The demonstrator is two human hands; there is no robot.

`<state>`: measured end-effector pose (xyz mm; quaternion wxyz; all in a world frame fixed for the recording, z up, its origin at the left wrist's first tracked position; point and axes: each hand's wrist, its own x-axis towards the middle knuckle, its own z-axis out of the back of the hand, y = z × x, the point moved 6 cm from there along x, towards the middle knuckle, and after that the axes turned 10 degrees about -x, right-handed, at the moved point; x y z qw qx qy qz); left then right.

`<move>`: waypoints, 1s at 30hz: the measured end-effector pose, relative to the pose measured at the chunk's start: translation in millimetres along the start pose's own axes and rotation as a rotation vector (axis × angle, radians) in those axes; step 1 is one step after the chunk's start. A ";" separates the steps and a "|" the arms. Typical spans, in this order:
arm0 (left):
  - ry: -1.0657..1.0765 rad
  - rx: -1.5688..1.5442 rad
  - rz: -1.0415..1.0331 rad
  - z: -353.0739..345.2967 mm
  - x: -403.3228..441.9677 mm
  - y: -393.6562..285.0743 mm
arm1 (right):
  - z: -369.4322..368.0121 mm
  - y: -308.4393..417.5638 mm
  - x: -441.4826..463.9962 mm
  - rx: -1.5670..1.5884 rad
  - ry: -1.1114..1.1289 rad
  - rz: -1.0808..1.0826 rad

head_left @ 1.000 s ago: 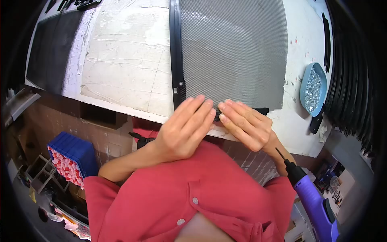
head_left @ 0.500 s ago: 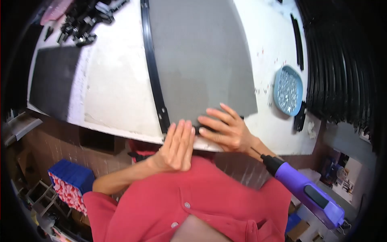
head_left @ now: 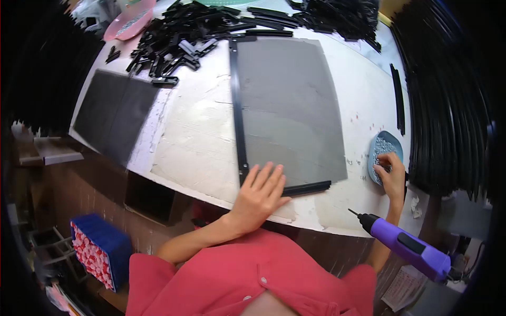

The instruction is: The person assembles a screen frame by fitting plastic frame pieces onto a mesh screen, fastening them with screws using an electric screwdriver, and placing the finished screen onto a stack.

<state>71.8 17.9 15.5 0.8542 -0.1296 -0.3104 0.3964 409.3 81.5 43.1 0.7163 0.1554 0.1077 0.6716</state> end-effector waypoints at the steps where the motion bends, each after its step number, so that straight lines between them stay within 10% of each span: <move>1: -0.006 -0.039 0.013 2.8 -0.9 3.2 | -1.0 2.3 0.5 -0.004 -0.019 -0.008; 30: 0.017 -0.889 0.405 18.1 23.7 17.0 | 6.3 -7.4 2.7 0.022 -0.266 0.007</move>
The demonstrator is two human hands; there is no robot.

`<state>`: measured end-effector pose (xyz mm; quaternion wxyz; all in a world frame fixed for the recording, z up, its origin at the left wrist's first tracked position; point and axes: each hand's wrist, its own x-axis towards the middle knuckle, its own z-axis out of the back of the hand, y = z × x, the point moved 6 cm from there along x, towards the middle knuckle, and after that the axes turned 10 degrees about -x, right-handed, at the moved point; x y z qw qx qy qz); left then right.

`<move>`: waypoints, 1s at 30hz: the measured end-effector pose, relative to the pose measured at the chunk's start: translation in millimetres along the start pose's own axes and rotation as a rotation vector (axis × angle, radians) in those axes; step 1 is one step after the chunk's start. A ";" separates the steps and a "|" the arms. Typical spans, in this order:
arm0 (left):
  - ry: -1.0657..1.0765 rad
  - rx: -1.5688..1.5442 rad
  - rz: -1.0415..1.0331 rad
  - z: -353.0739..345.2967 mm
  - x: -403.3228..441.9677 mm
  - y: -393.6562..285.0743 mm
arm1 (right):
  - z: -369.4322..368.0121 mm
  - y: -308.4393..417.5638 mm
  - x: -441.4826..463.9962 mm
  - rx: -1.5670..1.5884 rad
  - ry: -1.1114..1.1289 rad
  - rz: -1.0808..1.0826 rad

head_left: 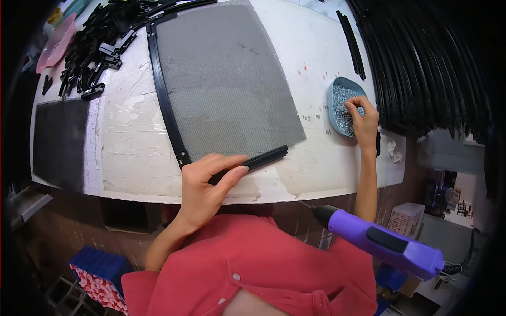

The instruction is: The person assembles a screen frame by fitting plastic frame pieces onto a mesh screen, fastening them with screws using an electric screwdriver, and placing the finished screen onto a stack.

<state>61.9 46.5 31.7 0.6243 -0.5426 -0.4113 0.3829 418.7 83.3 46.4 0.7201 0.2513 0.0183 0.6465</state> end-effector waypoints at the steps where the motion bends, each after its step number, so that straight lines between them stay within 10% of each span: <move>1: -0.017 -0.066 0.027 -2.9 0.8 1.1 | 2.8 0.5 1.5 0.018 -0.025 0.017; 9: -0.007 -0.151 0.049 -9.5 -1.1 5.6 | 2.7 16.1 -4.2 0.114 0.043 0.001; 14: 0.219 -0.477 0.205 -36.7 3.1 5.6 | -10.6 143.5 -27.4 0.388 0.390 0.481; 21: 0.036 -0.761 0.369 -35.9 4.7 17.9 | -24.7 196.4 -40.9 0.481 0.286 0.818; 30: -0.222 -0.906 0.194 -39.3 10.2 26.5 | -52.1 183.9 -47.0 0.888 0.611 0.327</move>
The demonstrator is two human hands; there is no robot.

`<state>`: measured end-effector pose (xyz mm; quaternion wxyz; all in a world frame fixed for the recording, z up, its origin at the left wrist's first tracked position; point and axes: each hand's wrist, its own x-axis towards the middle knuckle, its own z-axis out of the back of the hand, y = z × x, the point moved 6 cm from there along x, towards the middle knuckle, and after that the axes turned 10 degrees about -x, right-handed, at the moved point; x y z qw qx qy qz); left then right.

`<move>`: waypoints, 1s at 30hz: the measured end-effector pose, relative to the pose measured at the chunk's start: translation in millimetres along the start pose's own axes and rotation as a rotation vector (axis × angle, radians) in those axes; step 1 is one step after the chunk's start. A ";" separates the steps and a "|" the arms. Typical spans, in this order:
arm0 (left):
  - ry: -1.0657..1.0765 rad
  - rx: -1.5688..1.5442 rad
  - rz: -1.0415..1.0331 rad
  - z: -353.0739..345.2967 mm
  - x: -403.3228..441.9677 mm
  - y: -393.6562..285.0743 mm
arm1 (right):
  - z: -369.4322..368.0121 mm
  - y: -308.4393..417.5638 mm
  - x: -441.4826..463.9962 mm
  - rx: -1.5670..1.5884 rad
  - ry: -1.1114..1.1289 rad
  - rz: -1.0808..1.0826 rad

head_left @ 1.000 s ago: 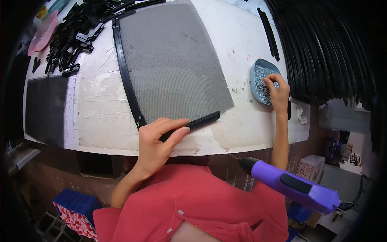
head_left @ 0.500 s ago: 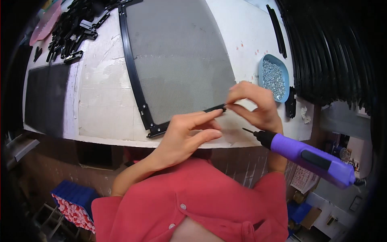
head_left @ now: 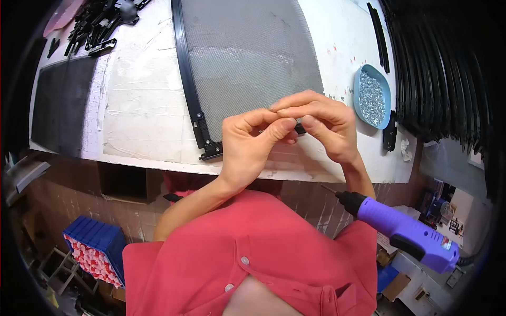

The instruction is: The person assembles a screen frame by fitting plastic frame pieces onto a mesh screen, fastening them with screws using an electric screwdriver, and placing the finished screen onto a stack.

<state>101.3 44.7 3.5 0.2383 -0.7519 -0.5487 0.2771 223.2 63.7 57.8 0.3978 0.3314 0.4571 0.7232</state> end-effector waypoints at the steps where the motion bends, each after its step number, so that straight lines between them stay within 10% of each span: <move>1: -0.001 -0.001 0.002 0.4 0.7 -1.0 | -0.4 -1.1 -0.4 0.118 0.009 0.003; 4: 0.047 0.143 0.010 0.2 -3.6 -16.3 | -10.0 -8.5 -10.8 0.509 0.192 -0.019; 8: 0.526 0.552 -0.427 3.3 -49.6 -38.0 | 61.2 52.0 -86.2 0.461 -0.142 0.376; 10: 0.567 0.600 -0.411 9.5 -59.5 -30.1 | 34.7 99.9 -74.0 0.553 0.437 0.692; 18: 0.513 0.302 -0.180 25.1 -60.6 5.9 | 14.0 96.4 -30.4 0.528 -0.109 0.386; 30: 0.407 0.098 -0.105 32.0 -57.3 7.7 | -8.8 112.3 -13.8 0.351 0.011 0.365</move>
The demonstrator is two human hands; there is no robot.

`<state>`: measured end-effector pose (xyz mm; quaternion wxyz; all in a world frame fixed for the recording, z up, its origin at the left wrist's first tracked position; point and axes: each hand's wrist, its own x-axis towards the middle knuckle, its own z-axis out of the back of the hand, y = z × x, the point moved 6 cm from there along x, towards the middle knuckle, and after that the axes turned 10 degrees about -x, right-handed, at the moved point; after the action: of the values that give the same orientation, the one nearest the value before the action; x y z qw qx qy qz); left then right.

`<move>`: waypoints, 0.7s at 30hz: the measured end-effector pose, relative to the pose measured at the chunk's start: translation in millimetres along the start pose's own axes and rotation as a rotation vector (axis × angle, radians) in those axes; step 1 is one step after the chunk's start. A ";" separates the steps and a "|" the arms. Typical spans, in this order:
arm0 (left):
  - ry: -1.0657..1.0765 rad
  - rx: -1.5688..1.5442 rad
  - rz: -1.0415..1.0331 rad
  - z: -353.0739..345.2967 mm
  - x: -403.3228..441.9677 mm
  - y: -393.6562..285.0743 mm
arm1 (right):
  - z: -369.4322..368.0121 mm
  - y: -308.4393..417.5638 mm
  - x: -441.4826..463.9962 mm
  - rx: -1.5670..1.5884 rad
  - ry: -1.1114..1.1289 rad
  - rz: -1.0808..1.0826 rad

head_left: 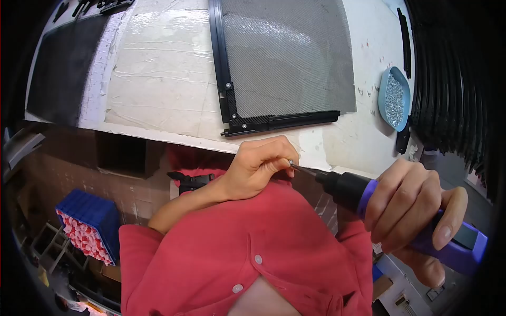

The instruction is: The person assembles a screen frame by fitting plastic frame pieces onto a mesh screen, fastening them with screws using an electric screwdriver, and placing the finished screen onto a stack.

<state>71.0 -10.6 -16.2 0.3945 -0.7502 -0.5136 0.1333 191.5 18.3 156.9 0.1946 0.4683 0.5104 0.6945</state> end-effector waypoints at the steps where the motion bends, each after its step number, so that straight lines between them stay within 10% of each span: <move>1: 0.006 0.009 0.000 0.0 0.1 -0.3 | -0.4 0.2 -0.1 -0.002 -0.002 -0.005; 21: 0.043 -0.006 0.077 -0.6 -0.6 2.0 | -4.5 -5.2 10.0 -0.034 0.141 -0.098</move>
<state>72.4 -11.7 -17.3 0.3981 -0.7733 -0.4759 0.1307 181.7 25.5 156.6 0.1997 0.3896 0.5332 0.7239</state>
